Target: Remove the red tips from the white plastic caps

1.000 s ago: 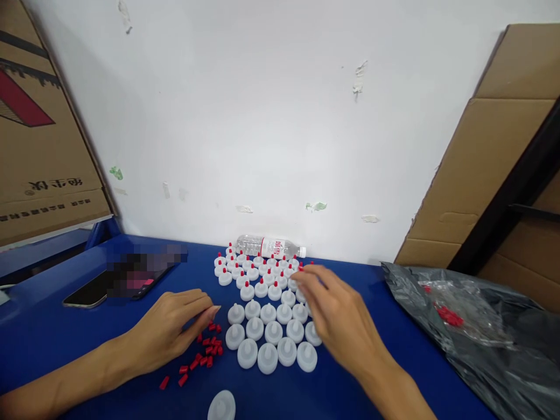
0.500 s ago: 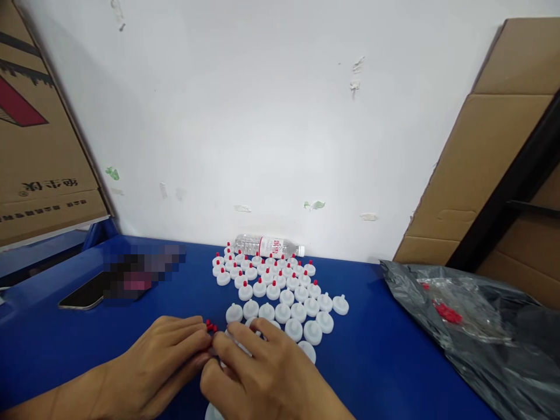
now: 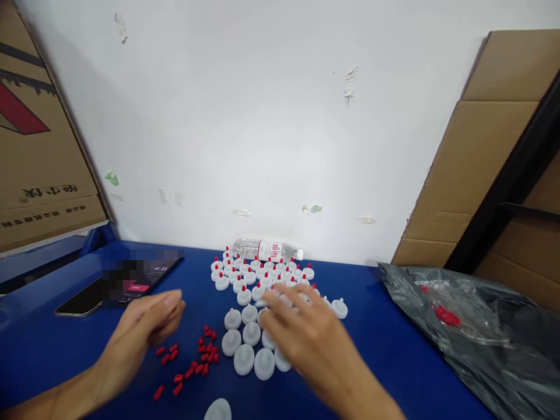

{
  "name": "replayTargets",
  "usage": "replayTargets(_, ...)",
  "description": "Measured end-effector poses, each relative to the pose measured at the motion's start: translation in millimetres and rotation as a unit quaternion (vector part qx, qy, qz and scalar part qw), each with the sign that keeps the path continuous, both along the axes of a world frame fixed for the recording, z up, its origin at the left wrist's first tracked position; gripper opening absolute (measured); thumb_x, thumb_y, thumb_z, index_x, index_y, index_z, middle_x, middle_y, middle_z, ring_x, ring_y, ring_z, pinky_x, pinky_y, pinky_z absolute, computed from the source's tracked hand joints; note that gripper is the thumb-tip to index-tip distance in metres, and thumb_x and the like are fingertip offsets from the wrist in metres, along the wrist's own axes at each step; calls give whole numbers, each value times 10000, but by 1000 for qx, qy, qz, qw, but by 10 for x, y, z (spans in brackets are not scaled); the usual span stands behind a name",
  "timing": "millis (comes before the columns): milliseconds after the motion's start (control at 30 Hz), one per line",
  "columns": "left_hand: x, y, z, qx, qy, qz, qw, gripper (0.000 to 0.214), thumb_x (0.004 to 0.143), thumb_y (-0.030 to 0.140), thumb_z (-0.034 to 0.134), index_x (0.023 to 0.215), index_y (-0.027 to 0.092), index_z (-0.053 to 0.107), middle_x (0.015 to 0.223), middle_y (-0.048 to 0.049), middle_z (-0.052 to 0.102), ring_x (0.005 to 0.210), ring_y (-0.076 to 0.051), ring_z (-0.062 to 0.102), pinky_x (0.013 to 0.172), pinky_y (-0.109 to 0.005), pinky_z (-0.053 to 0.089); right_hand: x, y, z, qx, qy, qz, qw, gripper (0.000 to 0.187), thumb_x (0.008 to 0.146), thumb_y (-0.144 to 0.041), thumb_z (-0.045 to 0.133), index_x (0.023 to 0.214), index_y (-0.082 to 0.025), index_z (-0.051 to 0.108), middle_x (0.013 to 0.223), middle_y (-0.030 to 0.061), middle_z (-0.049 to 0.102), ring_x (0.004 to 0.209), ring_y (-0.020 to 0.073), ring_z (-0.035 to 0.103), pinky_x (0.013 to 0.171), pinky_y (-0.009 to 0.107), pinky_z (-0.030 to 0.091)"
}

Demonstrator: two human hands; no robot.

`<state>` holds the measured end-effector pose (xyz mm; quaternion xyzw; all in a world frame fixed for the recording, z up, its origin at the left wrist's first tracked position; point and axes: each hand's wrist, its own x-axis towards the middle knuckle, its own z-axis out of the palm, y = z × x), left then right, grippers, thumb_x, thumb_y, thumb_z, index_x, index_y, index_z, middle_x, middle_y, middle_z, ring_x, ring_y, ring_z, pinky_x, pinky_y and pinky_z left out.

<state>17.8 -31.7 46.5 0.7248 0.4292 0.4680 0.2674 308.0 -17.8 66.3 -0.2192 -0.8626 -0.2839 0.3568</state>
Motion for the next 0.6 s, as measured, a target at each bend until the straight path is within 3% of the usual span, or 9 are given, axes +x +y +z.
replayTargets(33, -27, 56, 2, -1, -10, 12, 1000, 499, 1136, 441, 282, 680, 243, 235, 599, 65, 227, 502, -123, 218, 438, -263, 248, 156, 81, 2, -27, 22, -33, 999, 324, 1035, -44, 410, 1045, -213, 686, 1197, 36, 776, 1143, 227, 702, 952, 390, 523)
replayTargets(100, -56, 147, -2, 41, 54, 21, 997, 480, 1134, 395, 255, 681, 238, 293, 610, 59, 287, 518, -126, 278, 474, -261, 284, 442, 240, -7, -138, 120, -125, 975, 183, 1070, -235, 504, 1094, -247, 685, 1163, 39, 766, 1088, 234, 710, 949, 396, 535)
replayTargets(200, -36, 192, -19, 89, 165, -6, 982, 410, 1095, 312, 349, 702, 214, 417, 631, 42, 436, 556, -134, 388, 555, -278, 324, 700, 418, -70, -191, 172, -203, 945, 289, 1099, -367, 442, 1206, -218, 665, 1231, 101, 740, 1066, 273, 723, 907, 421, 554)
replayTargets(267, -3, 170, -22, 106, 226, -13, 968, 321, 1056, 251, 411, 754, 205, 510, 686, 23, 543, 611, -148, 469, 600, -289, 342, 756, 477, -135, -233, 147, -216, 937, 363, 1113, -393, 379, 1178, -223, 693, 1210, 95, 762, 1066, 278, 736, 900, 405, 556)
replayTargets(367, 28, 124, -16, 130, 298, -2, 946, 271, 1034, 190, 397, 832, 212, 575, 768, 0, 616, 714, -176, 554, 644, -300, 373, 751, 498, -219, -295, 84, -210, 928, 452, 1117, -427, 341, 986, -251, 735, 1072, 56, 804, 1012, 268, 758, 876, 374, 553)
replayTargets(600, 16, 133, -55, 118, 296, 1, 948, 246, 1033, 190, 403, 945, 226, 630, 922, -18, 650, 835, -187, 611, 708, -309, 426, 748, 470, -192, -344, 48, -232, 909, 558, 1129, -449, 257, 828, -257, 686, 831, 37, 777, 807, 265, 753, 753, 390, 532)
